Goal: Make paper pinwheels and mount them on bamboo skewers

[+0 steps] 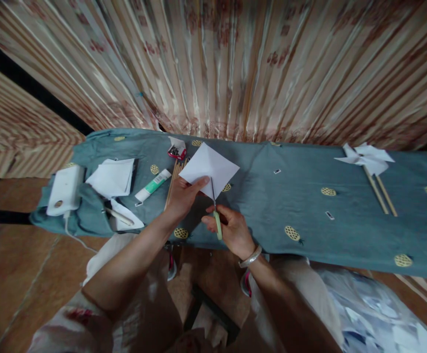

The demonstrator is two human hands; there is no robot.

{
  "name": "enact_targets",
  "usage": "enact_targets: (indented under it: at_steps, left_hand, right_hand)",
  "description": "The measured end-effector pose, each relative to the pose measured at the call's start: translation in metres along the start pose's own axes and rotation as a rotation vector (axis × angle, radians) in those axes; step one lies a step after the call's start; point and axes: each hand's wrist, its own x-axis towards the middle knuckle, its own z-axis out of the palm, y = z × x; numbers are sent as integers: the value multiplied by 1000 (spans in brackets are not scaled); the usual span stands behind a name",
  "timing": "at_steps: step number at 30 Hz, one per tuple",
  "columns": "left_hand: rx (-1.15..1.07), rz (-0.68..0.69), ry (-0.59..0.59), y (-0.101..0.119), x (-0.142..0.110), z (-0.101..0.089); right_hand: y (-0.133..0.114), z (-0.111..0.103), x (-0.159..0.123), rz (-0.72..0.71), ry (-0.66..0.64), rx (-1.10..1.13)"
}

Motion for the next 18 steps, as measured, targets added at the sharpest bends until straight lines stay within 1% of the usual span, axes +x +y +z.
enact_targets:
  at_steps: [6, 11, 18]
  left_hand:
    - [-32, 17, 13, -3, 1, 0]
    - [-10, 21, 1, -5, 1, 0]
    - [-19, 19, -6, -2, 0, 1]
  right_hand:
    - [2, 0, 0, -10, 17, -11]
    - [3, 0, 0, -14, 9, -32]
    - [2, 0, 1, -21, 13, -26]
